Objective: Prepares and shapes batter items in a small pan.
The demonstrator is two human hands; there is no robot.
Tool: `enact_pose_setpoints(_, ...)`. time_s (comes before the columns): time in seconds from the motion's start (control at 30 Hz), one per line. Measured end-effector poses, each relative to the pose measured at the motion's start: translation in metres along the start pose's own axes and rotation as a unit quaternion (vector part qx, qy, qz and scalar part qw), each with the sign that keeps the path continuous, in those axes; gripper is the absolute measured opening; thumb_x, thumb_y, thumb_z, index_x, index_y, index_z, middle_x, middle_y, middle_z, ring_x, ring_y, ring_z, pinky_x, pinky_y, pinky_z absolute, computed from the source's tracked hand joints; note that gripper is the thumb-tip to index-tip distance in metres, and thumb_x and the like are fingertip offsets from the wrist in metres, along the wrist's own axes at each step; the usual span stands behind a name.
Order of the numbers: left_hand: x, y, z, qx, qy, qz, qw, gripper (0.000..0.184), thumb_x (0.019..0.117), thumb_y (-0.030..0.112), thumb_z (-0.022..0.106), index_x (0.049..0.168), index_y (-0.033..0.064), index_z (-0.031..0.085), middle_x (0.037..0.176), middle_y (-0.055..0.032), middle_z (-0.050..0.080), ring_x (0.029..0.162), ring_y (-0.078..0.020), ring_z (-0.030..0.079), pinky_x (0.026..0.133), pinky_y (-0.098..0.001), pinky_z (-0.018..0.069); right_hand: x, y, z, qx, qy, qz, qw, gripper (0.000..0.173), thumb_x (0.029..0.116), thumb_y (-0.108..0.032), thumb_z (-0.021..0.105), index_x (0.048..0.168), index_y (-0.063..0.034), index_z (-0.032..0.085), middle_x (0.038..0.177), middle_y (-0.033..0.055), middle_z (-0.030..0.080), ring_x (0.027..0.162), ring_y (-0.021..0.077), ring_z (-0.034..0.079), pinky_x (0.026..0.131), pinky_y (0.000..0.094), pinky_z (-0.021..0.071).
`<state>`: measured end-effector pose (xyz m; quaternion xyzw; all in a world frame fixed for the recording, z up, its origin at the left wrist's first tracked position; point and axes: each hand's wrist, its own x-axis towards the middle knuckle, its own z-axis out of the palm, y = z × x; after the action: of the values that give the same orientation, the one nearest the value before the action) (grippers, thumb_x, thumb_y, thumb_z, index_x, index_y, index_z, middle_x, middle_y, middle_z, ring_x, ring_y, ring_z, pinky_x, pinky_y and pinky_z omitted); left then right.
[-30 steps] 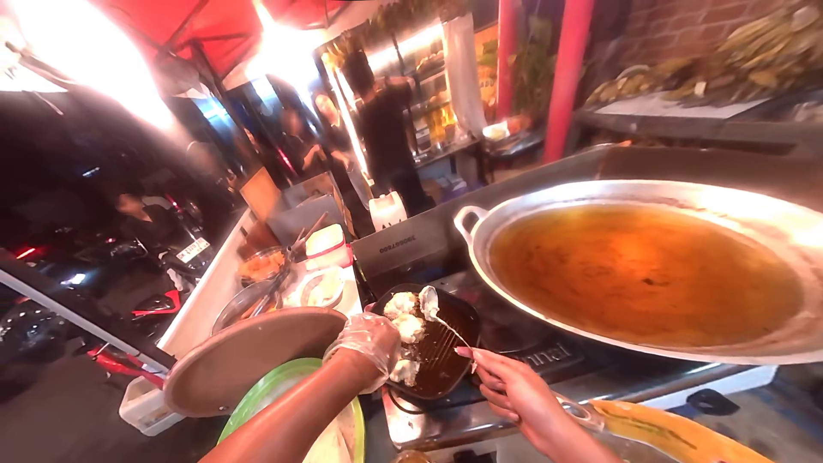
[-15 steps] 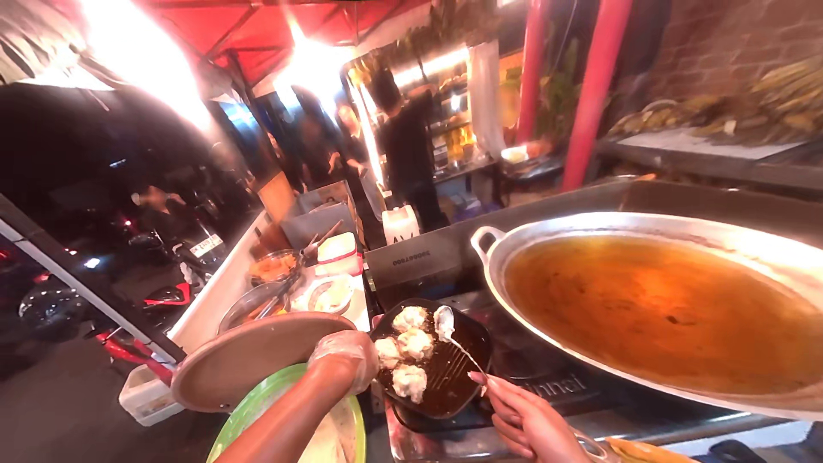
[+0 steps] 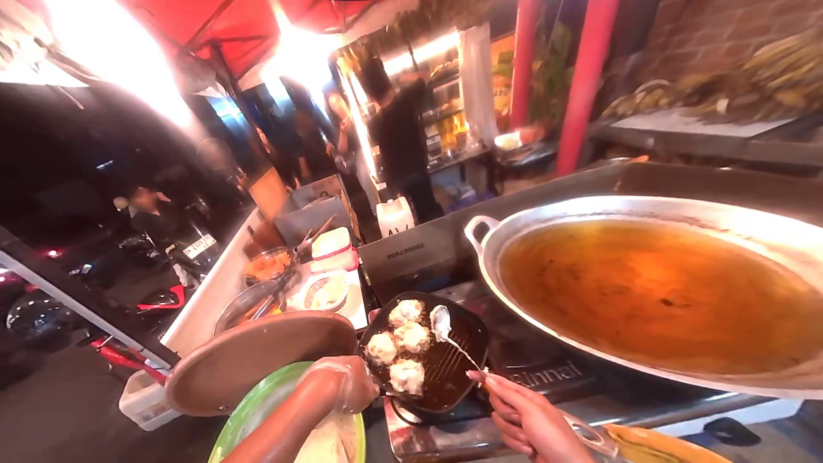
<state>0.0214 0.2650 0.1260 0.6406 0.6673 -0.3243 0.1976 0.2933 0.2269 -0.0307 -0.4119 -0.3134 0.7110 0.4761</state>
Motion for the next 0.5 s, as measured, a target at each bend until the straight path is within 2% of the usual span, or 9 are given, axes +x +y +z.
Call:
enact_pose_setpoints(0.17,0.0,0.003,-0.002,0.01,-0.003,0.019,1.0,0.054,0.0974,0.06,0.049,0.096,0.0094,0.069,0.095,-0.0159,0.07,0.093,-0.036,0.068,0.077,-0.0658,0.0493,-0.002,0.0,-0.007,0.006,0.006,-0.004,1.0,0.035,0.1097,-0.024,0.043,0.13,-0.0085,0.067,0.058,-0.0083,0.031,0.041,0.0042,0.025,0.036,0.0213,0.0251)
enact_pose_setpoints(0.3,-0.003,0.01,-0.003,0.013,-0.001,-0.004,1.0,0.052,0.099,0.054,0.05,0.102,0.0059,0.069,0.105,-0.0197,0.07,0.102,-0.0394,0.067,0.082,-0.0673,0.049,-0.004,0.0,-0.008,0.004,0.014,-0.001,1.0,0.035,0.1099,-0.024,0.043,0.131,-0.0087,0.067,0.058,-0.0082,0.032,0.041,0.004,0.026,0.037,0.0212,0.0256)
enact_pose_setpoints(0.5,0.0,0.005,0.001,0.013,0.019,-0.037,0.999,0.05,0.0988,0.053,0.048,0.105,0.0087,0.069,0.109,-0.0181,0.071,0.105,-0.0388,0.068,0.083,-0.0671,0.0503,-0.006,0.0,-0.005,0.002,-0.001,0.004,1.0,0.036,0.1099,-0.023,0.042,0.134,-0.0075,0.065,0.058,-0.008,0.032,0.041,0.0042,0.026,0.037,0.0215,0.0264)
